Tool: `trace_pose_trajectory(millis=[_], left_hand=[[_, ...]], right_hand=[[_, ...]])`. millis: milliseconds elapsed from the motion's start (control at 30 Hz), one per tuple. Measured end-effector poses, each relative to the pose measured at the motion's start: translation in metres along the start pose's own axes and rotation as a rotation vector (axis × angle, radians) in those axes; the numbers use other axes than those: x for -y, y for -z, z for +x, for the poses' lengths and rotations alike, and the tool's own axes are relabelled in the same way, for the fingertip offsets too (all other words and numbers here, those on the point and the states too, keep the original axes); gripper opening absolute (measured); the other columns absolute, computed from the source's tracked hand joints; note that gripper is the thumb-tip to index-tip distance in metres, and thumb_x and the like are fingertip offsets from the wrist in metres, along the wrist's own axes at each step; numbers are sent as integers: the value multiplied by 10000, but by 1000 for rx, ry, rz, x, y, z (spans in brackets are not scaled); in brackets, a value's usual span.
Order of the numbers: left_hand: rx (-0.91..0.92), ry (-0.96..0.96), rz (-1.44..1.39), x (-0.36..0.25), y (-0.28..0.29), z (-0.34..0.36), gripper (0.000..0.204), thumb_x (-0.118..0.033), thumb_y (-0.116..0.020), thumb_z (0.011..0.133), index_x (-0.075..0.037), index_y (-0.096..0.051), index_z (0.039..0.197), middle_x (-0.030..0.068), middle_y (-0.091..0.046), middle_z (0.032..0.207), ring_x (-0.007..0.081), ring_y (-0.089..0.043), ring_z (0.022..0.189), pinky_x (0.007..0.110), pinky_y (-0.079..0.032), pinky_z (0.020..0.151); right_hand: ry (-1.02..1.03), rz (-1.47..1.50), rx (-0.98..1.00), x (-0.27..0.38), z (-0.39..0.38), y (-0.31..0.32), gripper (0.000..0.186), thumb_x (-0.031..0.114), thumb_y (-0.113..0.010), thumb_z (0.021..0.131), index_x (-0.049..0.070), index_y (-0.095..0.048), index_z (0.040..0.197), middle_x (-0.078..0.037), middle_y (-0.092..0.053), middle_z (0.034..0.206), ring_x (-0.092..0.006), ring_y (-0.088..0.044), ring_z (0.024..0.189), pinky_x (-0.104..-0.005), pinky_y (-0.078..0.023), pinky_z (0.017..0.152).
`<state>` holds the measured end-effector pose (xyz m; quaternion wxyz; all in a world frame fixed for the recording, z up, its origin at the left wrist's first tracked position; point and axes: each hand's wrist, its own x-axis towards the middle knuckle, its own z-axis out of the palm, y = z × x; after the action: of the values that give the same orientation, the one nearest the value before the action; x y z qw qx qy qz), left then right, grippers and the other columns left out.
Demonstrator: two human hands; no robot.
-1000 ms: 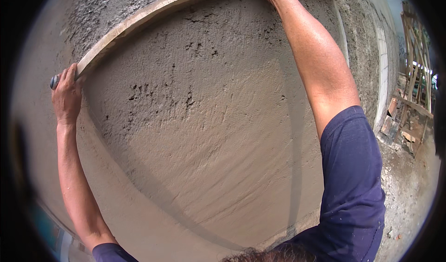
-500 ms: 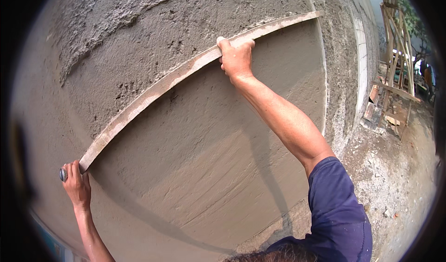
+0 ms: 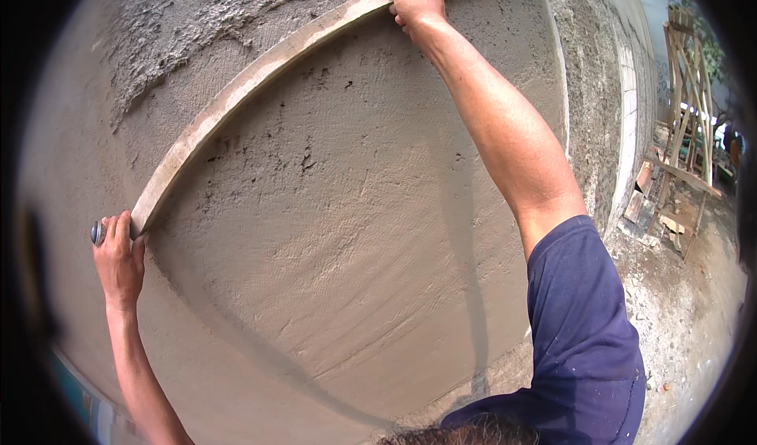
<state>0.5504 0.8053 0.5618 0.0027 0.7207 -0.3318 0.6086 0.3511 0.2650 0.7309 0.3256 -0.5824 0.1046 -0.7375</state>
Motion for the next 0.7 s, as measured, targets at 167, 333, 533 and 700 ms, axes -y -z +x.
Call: trace_pose_trajectory(millis=[167,333,533,700], left_hand=[[21,-3,64,30,-6,-103,498,-13,-772,745,-27,-572,1200,159,-611,1079,386,-587,1113,518,-439,1060],[-134,69,64,43,-11,-36,445,-6,-729,812,-37,-579,1230,143,-630,1110,360,-604,1063,478,-475,932],[-224,53,100,40,9,61,397,-68,-759,843,-38,-600,1206,112,-662,1106,320,-630,1060,462,-492,918],[-66,-10,-7,22,10,4,439,-49,-770,801,-23,-597,1204,154,-643,1090,360,-608,1030,466,-472,913]], right_hand=[[-114,158,112,-38,-125,-14,783,303,-733,829,-182,-306,1271,-377,-564,1193,-427,-637,1114,-429,-527,993],[-90,140,7,31,-48,-36,623,302,-784,851,-14,-306,1097,-97,-627,702,-133,-557,477,-304,-468,406],[-69,-21,67,110,69,-43,298,296,-613,851,19,-716,812,-135,-701,723,-213,-670,624,-393,-528,588],[41,-46,87,66,35,-37,292,328,-674,863,51,-676,772,-82,-660,676,-165,-617,568,-351,-489,515]])
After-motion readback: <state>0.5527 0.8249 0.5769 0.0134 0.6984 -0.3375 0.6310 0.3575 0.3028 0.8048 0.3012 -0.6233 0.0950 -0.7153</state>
